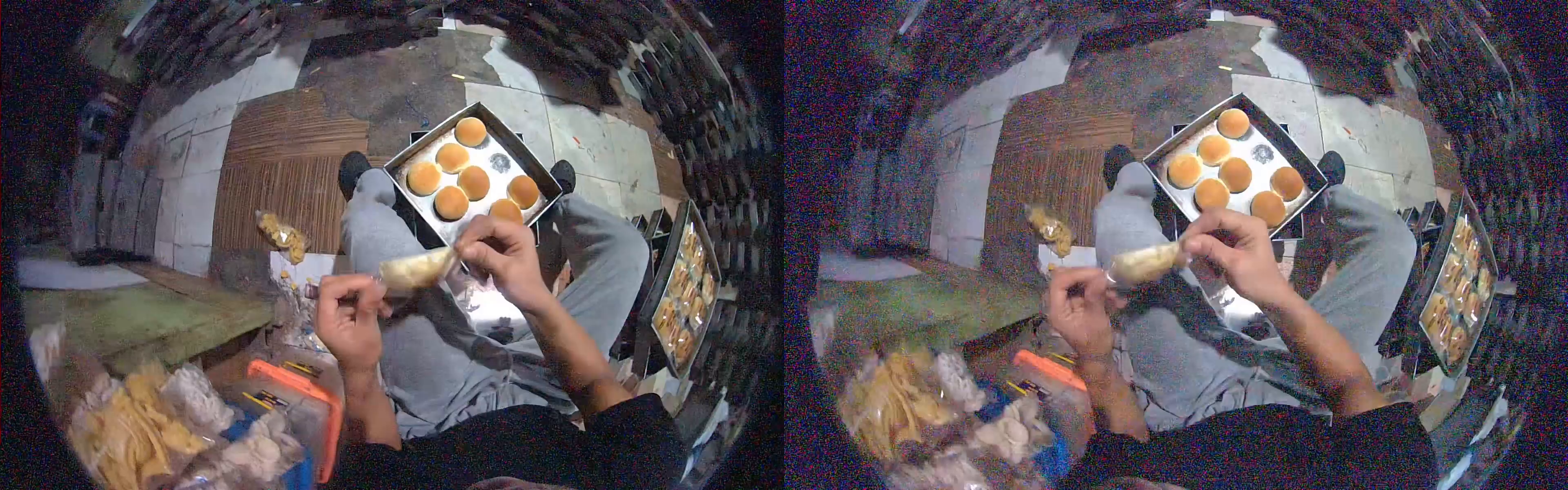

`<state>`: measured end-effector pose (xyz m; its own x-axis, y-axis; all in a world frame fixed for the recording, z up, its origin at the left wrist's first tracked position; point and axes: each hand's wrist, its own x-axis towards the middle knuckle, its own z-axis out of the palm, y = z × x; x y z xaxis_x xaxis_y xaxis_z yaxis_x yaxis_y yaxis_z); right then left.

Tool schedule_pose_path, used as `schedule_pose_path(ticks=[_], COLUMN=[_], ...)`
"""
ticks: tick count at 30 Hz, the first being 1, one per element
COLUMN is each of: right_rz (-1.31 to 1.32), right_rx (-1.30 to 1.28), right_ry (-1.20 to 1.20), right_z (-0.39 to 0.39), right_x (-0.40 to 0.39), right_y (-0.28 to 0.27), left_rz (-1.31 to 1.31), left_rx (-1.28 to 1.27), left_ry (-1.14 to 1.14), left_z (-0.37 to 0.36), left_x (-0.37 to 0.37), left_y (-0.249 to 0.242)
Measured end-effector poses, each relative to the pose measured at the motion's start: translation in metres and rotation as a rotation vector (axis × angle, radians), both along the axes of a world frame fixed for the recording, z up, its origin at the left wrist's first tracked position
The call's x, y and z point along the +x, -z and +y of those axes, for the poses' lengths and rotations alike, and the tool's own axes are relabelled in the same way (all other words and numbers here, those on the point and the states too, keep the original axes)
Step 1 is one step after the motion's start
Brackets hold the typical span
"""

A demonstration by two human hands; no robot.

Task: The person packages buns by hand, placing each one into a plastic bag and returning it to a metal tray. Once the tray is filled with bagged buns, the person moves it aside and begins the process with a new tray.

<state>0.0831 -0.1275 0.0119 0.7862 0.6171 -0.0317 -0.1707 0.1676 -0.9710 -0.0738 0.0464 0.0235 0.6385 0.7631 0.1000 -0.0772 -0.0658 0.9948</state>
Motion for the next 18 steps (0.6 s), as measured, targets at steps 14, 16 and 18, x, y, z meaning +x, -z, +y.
schedule_pose_path(ticks=[14,16,18], right_rz=[0.694,0.855,0.874], right_rx=[0.020,0.139,0.135], right_ry=[-0.246,-0.256,-0.237], right_z=[0.025,0.027,0.028], right_x=[-0.035,-0.056,-0.064], right_y=[0.102,0.126,0.126], left_rz=[0.372,0.520,0.456], left_rx=[0.292,-0.336,-0.195], left_ry=[-0.076,-0.160,-0.099], left_z=[-0.011,-0.022,-0.043], left_x=[-0.043,-0.056,-0.051], left_y=[0.016,0.038,0.046])
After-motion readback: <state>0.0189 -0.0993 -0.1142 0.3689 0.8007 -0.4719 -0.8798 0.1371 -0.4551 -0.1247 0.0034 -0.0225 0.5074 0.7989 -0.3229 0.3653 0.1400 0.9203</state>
